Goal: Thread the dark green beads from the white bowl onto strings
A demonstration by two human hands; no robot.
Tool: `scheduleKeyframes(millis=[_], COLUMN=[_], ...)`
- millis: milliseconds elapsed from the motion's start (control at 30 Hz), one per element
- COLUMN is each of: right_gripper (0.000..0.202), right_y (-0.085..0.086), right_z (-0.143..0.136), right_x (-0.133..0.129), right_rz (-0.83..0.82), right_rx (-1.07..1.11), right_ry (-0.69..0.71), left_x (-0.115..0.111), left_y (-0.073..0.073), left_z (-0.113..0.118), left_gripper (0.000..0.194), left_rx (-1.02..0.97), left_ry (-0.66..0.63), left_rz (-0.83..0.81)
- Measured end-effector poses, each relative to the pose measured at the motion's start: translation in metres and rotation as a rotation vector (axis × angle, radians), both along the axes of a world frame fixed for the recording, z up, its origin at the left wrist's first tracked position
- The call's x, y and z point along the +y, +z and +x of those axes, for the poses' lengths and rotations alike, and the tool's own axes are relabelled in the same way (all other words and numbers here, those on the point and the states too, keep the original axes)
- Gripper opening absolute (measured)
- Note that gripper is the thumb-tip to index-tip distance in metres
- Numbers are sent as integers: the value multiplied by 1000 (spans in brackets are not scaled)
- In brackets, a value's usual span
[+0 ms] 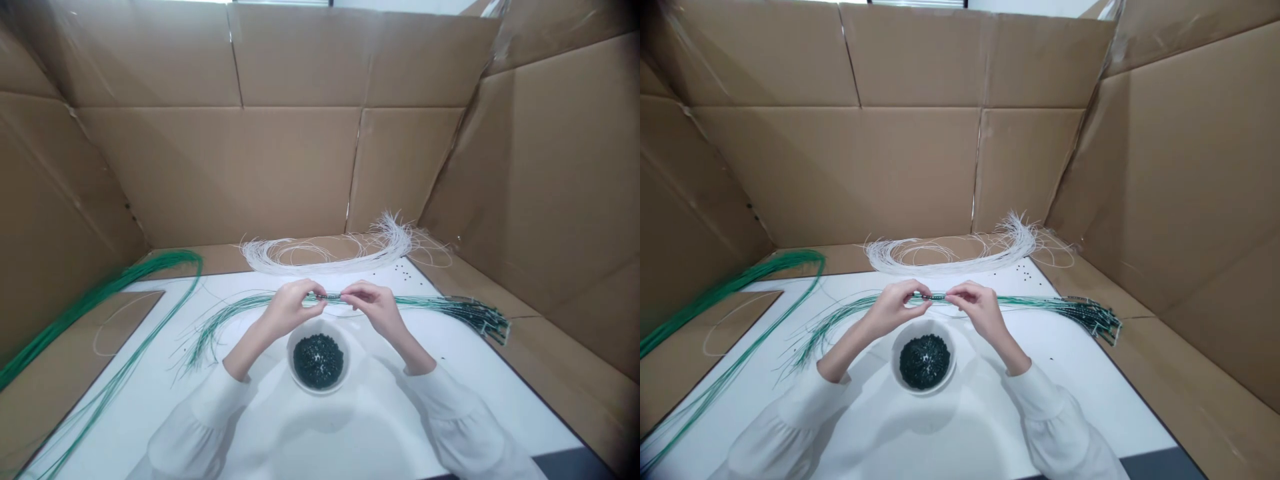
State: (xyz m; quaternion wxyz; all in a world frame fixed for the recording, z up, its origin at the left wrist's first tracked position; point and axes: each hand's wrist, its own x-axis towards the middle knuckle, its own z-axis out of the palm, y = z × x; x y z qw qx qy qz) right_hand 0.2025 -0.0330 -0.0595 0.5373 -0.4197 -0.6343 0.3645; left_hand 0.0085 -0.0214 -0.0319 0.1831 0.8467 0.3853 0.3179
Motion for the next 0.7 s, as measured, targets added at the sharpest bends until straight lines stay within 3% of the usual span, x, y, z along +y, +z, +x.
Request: scheduleKeyframes(millis=[167,267,433,700], right_gripper=[10,10,4,3], right_y=[9,13,15,17], right_z=[2,2,1,0], right_x=[-11,-15,-21,-24], right_rz=[269,365,482,502], right_rx=[-102,-173,-160,-182], right_ry=[-76,-99,-144,-162], left_x=[-7,-8,-12,-14], left_y=[1,1,3,7], left_z=[3,4,6,7], left_gripper=[13,9,6,10], left_rx=[-88,-152,-228,-292], left_ry=[-55,-79,-65,-30], left_rz=[301,385,387,326])
